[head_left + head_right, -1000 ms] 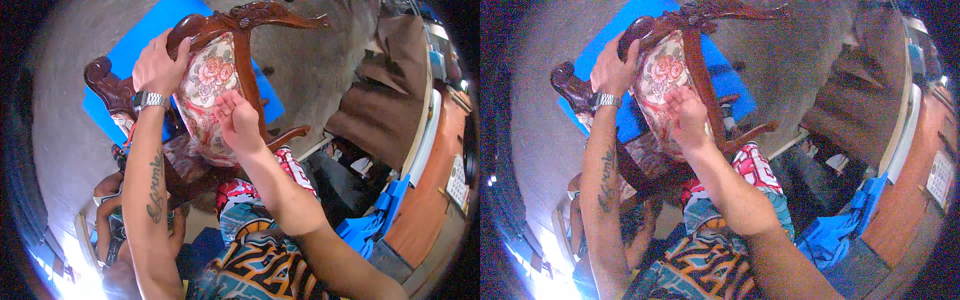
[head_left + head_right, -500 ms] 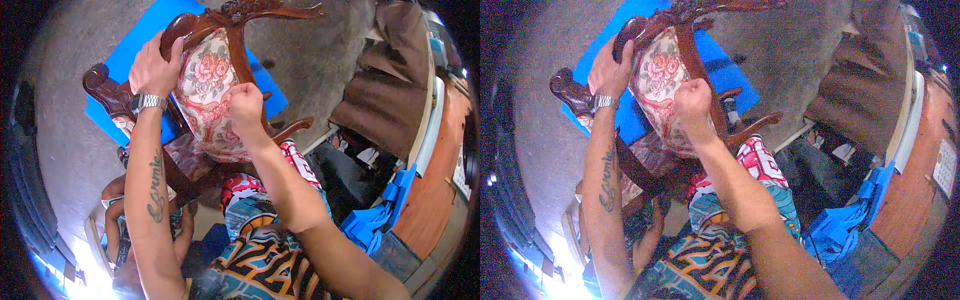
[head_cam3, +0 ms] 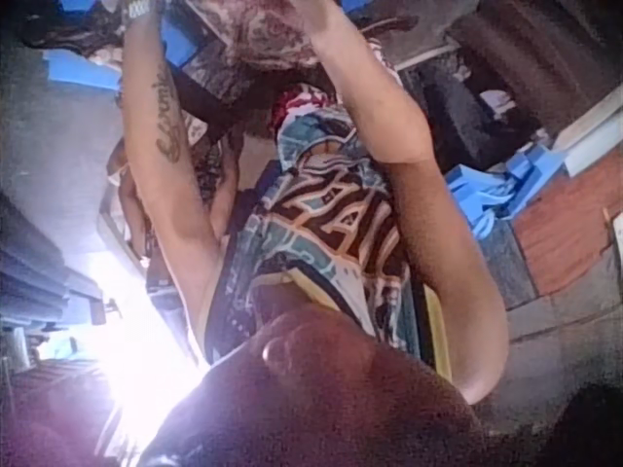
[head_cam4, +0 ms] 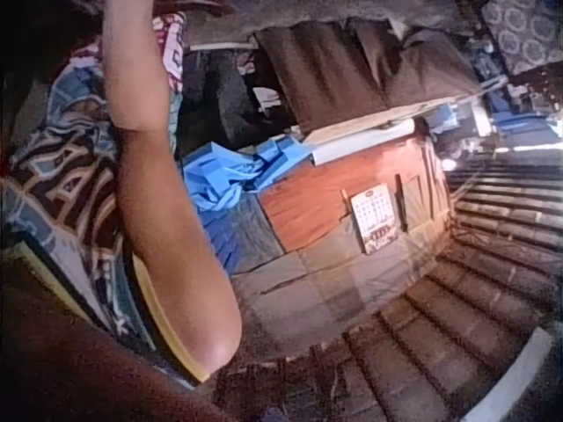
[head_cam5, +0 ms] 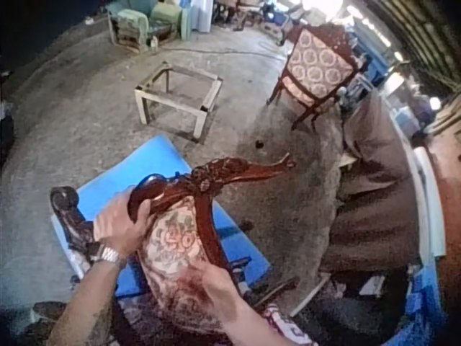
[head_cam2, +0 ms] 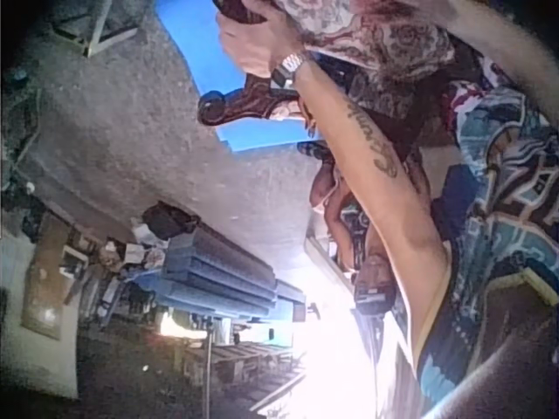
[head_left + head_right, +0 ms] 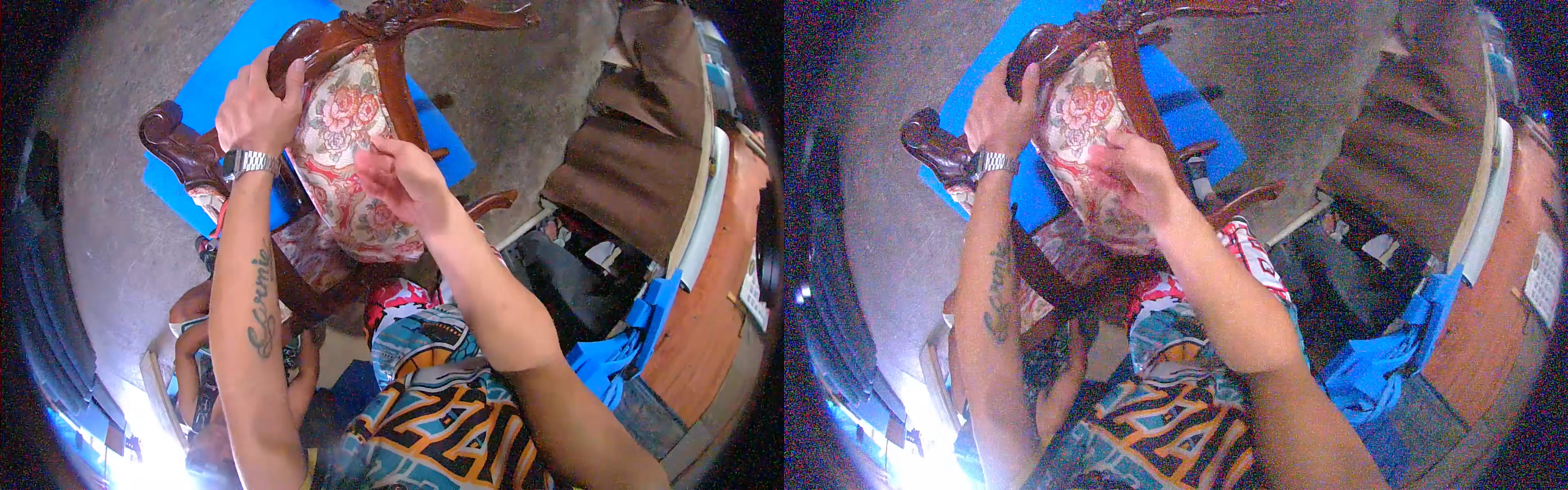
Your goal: The person sews upholstery fabric onto a wooden chair using a needle and thread, then walks across the workshop and picks up an office chair seat.
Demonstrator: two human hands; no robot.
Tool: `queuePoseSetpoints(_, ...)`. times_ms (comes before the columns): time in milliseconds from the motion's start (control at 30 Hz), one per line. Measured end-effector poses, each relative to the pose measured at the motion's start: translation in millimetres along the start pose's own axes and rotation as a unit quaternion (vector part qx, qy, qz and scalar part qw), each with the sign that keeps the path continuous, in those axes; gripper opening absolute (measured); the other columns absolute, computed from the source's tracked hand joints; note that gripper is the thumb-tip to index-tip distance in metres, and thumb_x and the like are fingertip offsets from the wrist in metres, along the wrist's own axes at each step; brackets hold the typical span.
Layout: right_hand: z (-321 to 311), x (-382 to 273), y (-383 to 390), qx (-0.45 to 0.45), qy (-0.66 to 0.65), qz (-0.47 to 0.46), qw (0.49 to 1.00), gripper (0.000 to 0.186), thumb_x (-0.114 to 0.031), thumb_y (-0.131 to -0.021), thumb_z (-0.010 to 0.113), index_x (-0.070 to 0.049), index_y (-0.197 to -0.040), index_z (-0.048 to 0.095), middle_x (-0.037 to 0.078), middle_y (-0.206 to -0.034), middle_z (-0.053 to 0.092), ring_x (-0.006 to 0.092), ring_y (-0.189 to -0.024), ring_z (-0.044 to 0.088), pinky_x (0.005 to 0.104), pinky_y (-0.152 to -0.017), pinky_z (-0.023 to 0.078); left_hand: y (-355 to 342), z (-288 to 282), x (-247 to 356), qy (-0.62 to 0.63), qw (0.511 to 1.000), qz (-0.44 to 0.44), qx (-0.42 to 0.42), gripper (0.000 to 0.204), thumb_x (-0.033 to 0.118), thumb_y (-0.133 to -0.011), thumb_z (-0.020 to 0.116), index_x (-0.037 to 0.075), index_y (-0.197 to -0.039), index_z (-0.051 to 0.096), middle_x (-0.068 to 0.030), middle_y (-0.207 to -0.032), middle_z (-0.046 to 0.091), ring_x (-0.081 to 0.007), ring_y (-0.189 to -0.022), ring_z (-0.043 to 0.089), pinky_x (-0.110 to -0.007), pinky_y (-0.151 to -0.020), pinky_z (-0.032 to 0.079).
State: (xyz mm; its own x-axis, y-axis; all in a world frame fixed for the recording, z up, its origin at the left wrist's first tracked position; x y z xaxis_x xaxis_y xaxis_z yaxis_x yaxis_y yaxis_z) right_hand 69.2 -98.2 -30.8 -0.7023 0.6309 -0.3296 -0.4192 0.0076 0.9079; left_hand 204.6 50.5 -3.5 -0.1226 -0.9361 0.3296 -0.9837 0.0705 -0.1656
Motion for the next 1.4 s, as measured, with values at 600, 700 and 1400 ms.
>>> queuePoseSetpoints(600, 29, 21, -14, 0.157, -0.263, -0.190, 0.933, 0.013, -0.014, -0.093, 0.045, -0.004, -0.096, 0.036, 0.008, -0.077, 0.051, 0.0257, -0.071, 0.061, 0.0422, -0.068, 0.053, -1, -2, 2, 0.006, 1.000, 0.004, -0.007, 0.049, 0.051, -0.083, 0.051, 0.013, -0.113, 0.058, -0.0108, -0.100, 0.063, -0.0286, -0.091, 0.060, -0.041, -0.076, 0.049)
queuePoseSetpoints(700, 34, 21, -16, 0.157, -0.291, -0.199, 0.923, 0.013, -0.013, -0.094, 0.043, -0.004, -0.097, 0.035, 0.009, -0.077, 0.051, 0.0277, -0.073, 0.062, 0.0447, -0.072, 0.053, -2, -3, 2, 0.016, 1.000, 0.000, -0.013, 0.050, 0.051, -0.083, 0.050, 0.013, -0.114, 0.058, -0.0111, -0.101, 0.062, -0.0291, -0.092, 0.059, -0.041, -0.077, 0.048)
queuePoseSetpoints(1400, -7, 12, -24, 0.180, 0.045, -0.284, 0.941, 0.017, -0.013, -0.090, 0.052, -0.003, -0.079, 0.044, 0.006, -0.063, 0.052, 0.0131, -0.042, 0.047, 0.0279, -0.038, 0.043, 0, -4, 2, 0.015, 1.000, 0.010, -0.013, 0.048, 0.049, -0.084, 0.051, 0.011, -0.113, 0.058, -0.0121, -0.097, 0.063, -0.0301, -0.089, 0.060, -0.042, -0.075, 0.048)
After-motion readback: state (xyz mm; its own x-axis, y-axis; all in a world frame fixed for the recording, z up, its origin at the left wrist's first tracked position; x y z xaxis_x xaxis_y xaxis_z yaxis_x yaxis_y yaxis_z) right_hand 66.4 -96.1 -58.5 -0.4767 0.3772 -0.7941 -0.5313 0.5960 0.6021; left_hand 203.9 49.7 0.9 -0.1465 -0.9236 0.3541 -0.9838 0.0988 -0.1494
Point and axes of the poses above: each hand's wrist, its own y-axis away from the middle knuckle, its own z-axis out of the palm, x = y × z, the point moved 4 cm from there along -y, towards the middle knuckle
